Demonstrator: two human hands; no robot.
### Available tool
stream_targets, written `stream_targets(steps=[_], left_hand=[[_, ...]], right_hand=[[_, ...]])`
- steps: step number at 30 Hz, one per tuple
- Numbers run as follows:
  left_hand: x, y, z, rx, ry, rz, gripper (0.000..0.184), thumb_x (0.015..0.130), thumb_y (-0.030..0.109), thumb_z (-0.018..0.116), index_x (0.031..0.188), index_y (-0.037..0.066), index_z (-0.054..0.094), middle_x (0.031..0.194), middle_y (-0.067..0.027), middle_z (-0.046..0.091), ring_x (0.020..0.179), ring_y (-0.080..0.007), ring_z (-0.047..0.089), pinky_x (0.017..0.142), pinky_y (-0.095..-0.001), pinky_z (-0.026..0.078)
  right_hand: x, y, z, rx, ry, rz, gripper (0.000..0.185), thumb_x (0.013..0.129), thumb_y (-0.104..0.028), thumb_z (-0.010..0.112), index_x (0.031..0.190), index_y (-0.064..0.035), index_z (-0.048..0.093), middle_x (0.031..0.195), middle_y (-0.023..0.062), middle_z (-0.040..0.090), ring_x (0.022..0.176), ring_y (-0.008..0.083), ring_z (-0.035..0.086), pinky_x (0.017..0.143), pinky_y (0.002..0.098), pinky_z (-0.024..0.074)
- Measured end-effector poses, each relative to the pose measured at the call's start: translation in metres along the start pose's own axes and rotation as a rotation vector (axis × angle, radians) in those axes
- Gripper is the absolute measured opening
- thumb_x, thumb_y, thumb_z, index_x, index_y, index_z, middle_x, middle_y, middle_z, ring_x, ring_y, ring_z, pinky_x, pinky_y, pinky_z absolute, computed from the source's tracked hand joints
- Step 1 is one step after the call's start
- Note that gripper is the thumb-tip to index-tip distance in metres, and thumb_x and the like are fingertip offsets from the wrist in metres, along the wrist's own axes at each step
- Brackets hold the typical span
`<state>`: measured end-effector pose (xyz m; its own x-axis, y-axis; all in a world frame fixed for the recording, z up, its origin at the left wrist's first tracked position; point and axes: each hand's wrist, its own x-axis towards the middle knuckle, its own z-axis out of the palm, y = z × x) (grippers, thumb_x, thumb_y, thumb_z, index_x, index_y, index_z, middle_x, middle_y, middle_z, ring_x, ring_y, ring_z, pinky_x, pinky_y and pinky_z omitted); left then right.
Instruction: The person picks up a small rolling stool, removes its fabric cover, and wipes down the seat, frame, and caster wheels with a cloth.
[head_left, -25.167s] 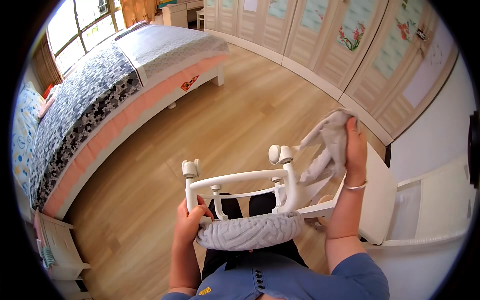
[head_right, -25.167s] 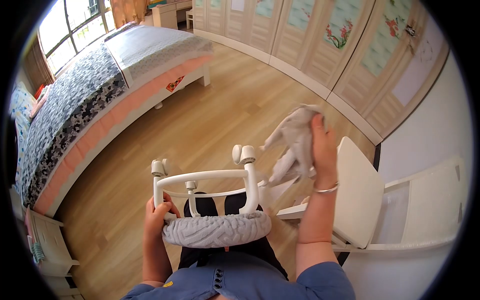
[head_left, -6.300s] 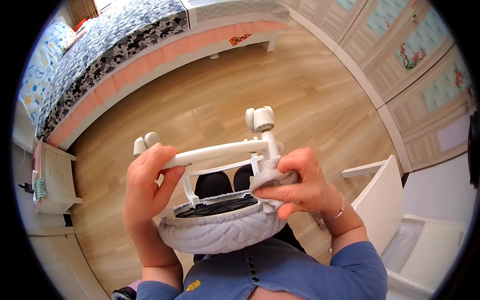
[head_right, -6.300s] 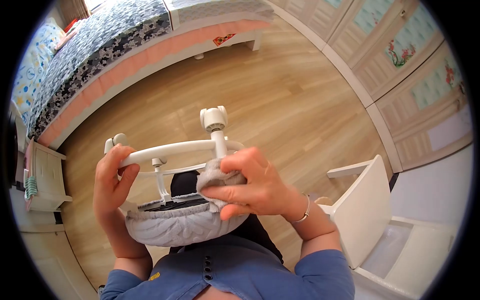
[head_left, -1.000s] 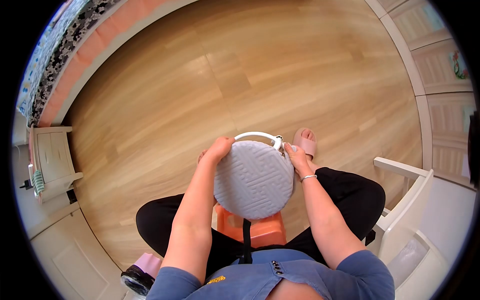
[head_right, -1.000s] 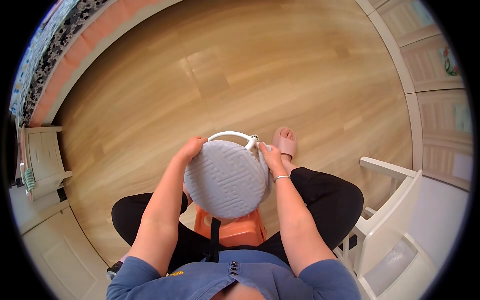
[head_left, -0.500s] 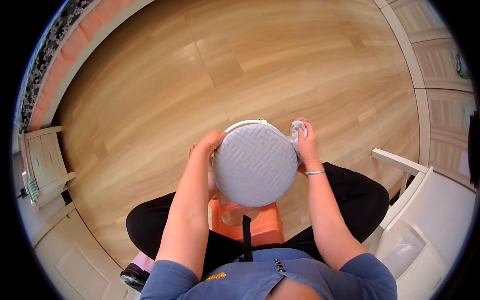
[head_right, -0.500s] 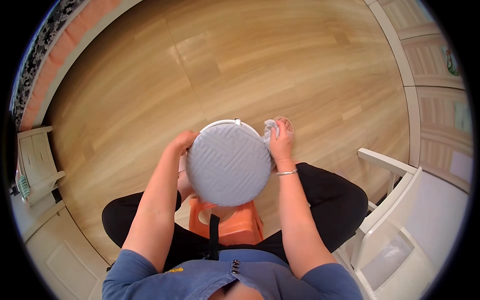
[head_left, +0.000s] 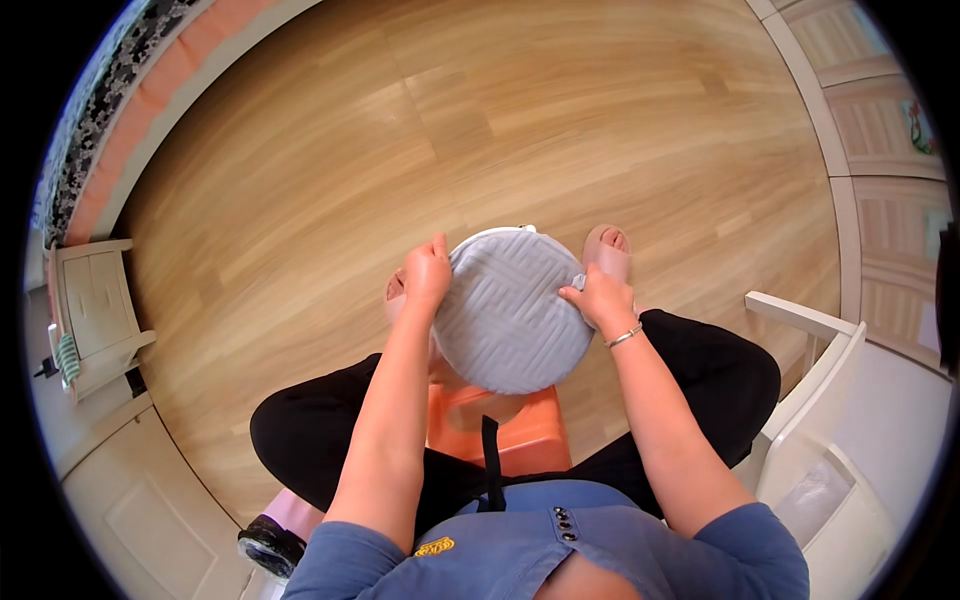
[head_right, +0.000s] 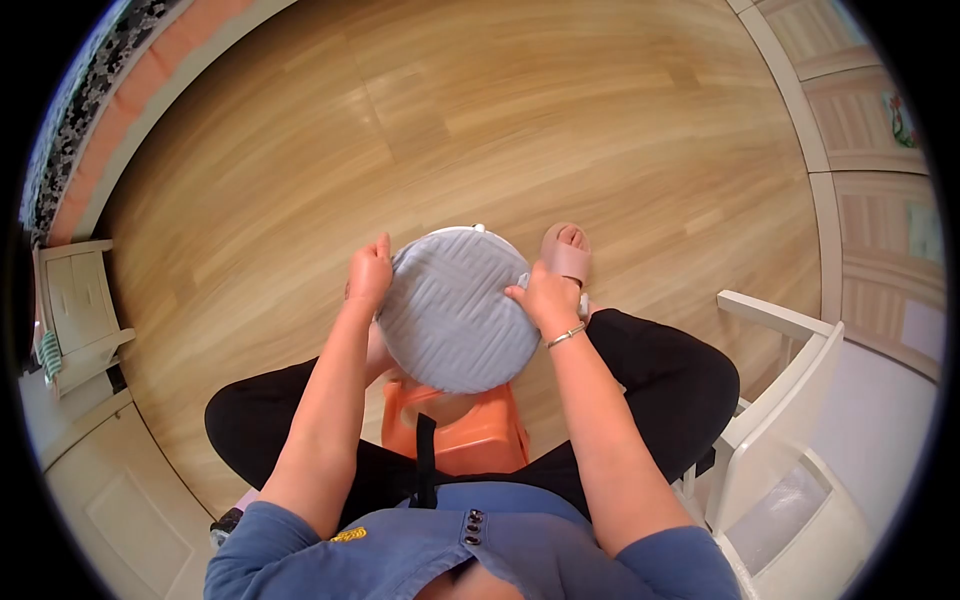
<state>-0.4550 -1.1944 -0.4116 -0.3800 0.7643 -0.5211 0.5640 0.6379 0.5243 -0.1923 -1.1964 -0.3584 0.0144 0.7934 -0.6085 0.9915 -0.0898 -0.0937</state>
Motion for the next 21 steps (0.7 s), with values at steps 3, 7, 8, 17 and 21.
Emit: stream_targets(steps=[3, 7, 8, 17, 21], left_hand=[[-0.056, 0.038, -0.034, 0.149, -0.18, -0.056, 0.055, 0.089, 0.049, 0.043, 0.091, 0.0, 0.065, 0.091, -0.0209, 0.065, 0.084, -0.0313, 0.062, 0.076, -0.0417, 0.046], [-0.123, 0.063, 0.0, -0.349, -0.692, 0.003, 0.055, 0.091, 0.047, 0.043, 0.102, -0.005, 0.058, 0.085, -0.0093, 0.058, 0.076, -0.0155, 0.052, 0.066, -0.035, 0.046], [-0.138, 0.061, 0.031, -0.391, -0.676, 0.033, 0.052, 0.091, 0.043, 0.045, 0.101, -0.006, 0.057, 0.083, -0.0086, 0.058, 0.075, -0.0148, 0.051, 0.064, -0.0357, 0.045], [-0.176, 0.03, 0.087, -0.068, -0.574, 0.442, 0.028, 0.084, 0.028, 0.053, 0.086, 0.001, 0.056, 0.087, -0.021, 0.061, 0.084, -0.0377, 0.057, 0.071, -0.0438, 0.045], [-0.151, 0.014, 0.071, -0.069, -0.334, 0.325, 0.024, 0.082, 0.026, 0.054, 0.089, 0.003, 0.06, 0.091, -0.0188, 0.063, 0.088, -0.0354, 0.059, 0.077, -0.0429, 0.046]], right_hand=[[-0.004, -0.002, -0.001, 0.009, 0.045, 0.0, 0.056, 0.072, -0.05, 0.066, 0.1, -0.0024, 0.055, 0.085, 0.0186, 0.065, 0.082, 0.033, 0.063, 0.07, 0.0422, 0.0485], [-0.006, -0.003, -0.001, 0.022, 0.069, -0.004, 0.05, 0.077, -0.044, 0.063, 0.103, -0.0021, 0.053, 0.087, 0.0185, 0.065, 0.084, 0.0348, 0.063, 0.074, 0.0432, 0.0479], [-0.007, -0.005, -0.003, 0.003, 0.063, -0.002, 0.045, 0.08, -0.041, 0.06, 0.101, -0.002, 0.054, 0.087, 0.0182, 0.065, 0.086, 0.0362, 0.062, 0.076, 0.0435, 0.0475], [-0.008, 0.027, 0.001, 0.044, 0.135, -0.012, 0.036, 0.081, -0.026, 0.051, 0.112, -0.0079, 0.055, 0.092, 0.0242, 0.063, 0.089, 0.0395, 0.06, 0.077, 0.0454, 0.0473], [-0.016, 0.053, -0.01, 0.265, 0.144, -0.062, 0.032, 0.076, -0.024, 0.055, 0.103, -0.0108, 0.063, 0.097, 0.0214, 0.062, 0.088, 0.0392, 0.06, 0.076, 0.0454, 0.0476]])
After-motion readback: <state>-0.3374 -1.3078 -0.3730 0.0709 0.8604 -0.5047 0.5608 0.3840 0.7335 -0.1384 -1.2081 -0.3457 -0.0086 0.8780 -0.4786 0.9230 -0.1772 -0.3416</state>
